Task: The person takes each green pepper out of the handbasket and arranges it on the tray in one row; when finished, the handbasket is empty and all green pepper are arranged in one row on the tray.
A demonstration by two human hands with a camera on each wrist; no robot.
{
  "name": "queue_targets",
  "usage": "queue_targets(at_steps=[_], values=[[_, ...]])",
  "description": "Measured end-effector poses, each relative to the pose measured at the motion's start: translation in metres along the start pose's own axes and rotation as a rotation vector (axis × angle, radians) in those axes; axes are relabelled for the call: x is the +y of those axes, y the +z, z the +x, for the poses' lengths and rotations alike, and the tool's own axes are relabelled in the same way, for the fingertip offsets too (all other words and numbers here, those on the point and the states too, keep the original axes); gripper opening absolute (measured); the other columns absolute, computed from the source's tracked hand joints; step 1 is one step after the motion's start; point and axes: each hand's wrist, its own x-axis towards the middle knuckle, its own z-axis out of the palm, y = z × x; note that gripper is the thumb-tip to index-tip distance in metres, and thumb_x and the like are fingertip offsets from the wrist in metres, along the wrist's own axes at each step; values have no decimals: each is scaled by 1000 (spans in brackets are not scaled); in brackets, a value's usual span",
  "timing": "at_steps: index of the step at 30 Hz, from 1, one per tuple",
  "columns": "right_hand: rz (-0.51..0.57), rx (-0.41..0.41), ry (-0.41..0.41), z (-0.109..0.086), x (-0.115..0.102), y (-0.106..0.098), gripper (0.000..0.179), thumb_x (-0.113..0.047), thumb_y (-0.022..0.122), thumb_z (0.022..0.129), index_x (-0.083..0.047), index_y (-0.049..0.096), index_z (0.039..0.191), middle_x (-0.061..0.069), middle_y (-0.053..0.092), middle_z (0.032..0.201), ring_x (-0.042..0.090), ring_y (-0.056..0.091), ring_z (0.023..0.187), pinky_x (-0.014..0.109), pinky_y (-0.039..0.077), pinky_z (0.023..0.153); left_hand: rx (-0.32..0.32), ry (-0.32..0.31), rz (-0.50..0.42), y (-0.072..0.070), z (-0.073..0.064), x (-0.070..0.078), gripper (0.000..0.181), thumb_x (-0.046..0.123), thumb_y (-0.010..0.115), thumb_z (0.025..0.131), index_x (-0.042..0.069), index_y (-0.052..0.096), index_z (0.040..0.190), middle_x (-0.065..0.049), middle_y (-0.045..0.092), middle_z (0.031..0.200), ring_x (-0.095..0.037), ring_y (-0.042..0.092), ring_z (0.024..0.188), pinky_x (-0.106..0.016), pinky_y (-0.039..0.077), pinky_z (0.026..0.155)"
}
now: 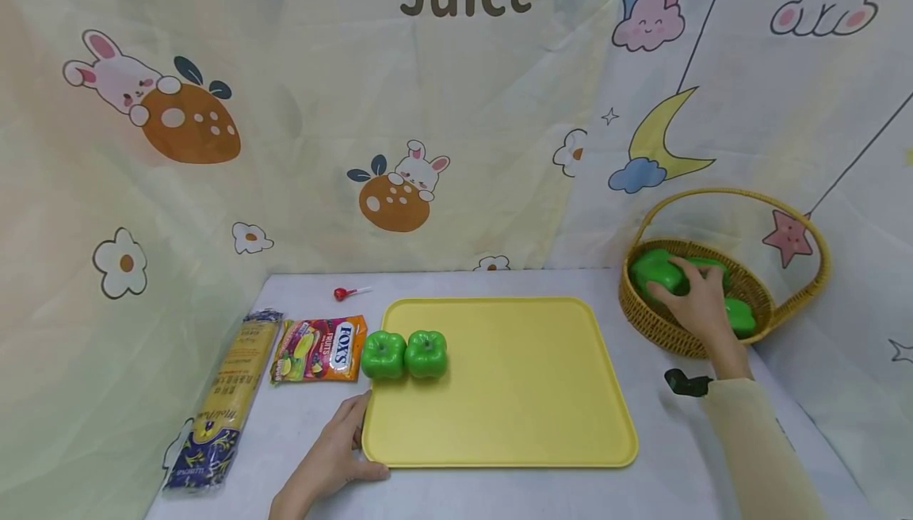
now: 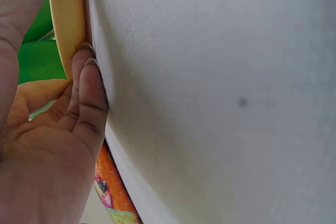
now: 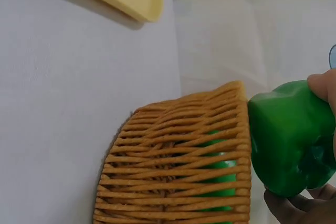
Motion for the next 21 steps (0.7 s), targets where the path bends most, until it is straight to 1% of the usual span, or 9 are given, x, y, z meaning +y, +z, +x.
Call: queue_targets(at_steps=[4,11,14,16,19,21], values=[[16,0,-18,-2,-9,0,76,-47,62,97,-5,35,154,42,19,145,60,32,123,64,40,78,0,-7,-7,0,0,0,130,49,95,53,14,29,159,-10,42,151,-14,47,90,-21,41,68],[27,-3,-73,-7,-27,1,76,-44,65,96,-7,34,154,37,28,144,57,37,121,71,37,87,-1,-19,-7,0,0,0,131,49,96,52,14,29,159,-10,41,153,-14,48,89,-21,42,68],[44,-11,-109,-7,-35,3,80,-42,69,93,-5,33,154,35,31,148,58,37,127,74,35,94,-3,-11,-7,0,1,0,131,50,95,52,13,28,159,-10,40,153,-14,48,88,-21,42,67],[67,-27,-121,-7,-41,6,85,-42,72,91,-3,31,155,34,33,150,57,37,130,74,34,97,-3,-6,-6,0,1,0,131,50,95,52,12,28,159,-11,40,153,-13,48,88,-21,42,67],[91,-55,-116,-7,-48,14,93,-45,76,87,-1,29,155,33,37,151,53,40,130,71,37,98,-2,-1,-3,0,0,0,131,50,95,52,12,28,159,-11,40,153,-14,48,88,-21,42,67],[107,-71,-120,-8,-53,21,94,-46,79,85,0,32,153,31,40,149,50,44,128,68,39,96,-4,-2,-1,0,1,0,131,51,95,52,12,28,159,-11,40,153,-14,48,88,-21,41,67]])
